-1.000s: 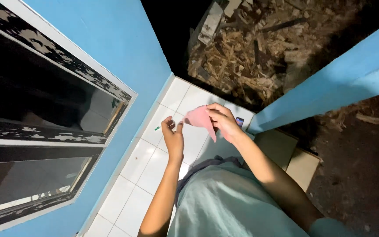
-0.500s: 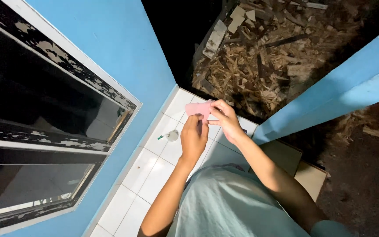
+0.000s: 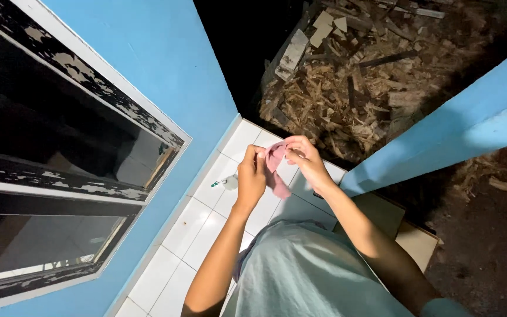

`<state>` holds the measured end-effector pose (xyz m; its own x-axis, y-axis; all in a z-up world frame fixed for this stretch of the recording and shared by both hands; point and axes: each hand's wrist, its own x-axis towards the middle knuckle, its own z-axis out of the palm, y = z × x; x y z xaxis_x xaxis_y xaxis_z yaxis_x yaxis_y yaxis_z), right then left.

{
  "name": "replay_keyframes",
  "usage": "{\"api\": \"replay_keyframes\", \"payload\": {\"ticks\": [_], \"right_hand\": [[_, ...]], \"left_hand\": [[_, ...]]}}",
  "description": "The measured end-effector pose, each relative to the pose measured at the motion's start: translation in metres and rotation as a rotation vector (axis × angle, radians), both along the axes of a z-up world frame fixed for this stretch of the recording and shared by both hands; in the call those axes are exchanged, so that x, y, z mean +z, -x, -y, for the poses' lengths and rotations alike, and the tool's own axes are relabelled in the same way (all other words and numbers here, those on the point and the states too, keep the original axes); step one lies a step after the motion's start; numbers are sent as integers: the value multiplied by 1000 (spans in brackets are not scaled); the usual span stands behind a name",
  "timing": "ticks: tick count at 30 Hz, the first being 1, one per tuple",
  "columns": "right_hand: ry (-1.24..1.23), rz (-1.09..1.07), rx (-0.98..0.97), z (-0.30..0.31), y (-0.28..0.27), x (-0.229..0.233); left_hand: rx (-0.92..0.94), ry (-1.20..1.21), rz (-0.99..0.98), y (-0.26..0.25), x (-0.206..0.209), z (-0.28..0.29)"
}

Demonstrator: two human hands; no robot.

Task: Cleaning the glass panes of a window using a pink cloth.

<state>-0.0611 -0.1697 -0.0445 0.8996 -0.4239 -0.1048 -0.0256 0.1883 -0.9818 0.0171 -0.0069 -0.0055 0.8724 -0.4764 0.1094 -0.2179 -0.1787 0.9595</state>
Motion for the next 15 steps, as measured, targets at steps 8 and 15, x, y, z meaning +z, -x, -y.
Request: {"api": "replay_keyframes", "payload": {"ticks": [8, 15], "right_hand": [[466, 172, 163, 6, -6, 30], [210, -206, 171, 17, -11, 21]], "left_hand": [[-133, -73, 182, 2, 40, -4], [-116, -153, 349, -3, 39, -11]]}}
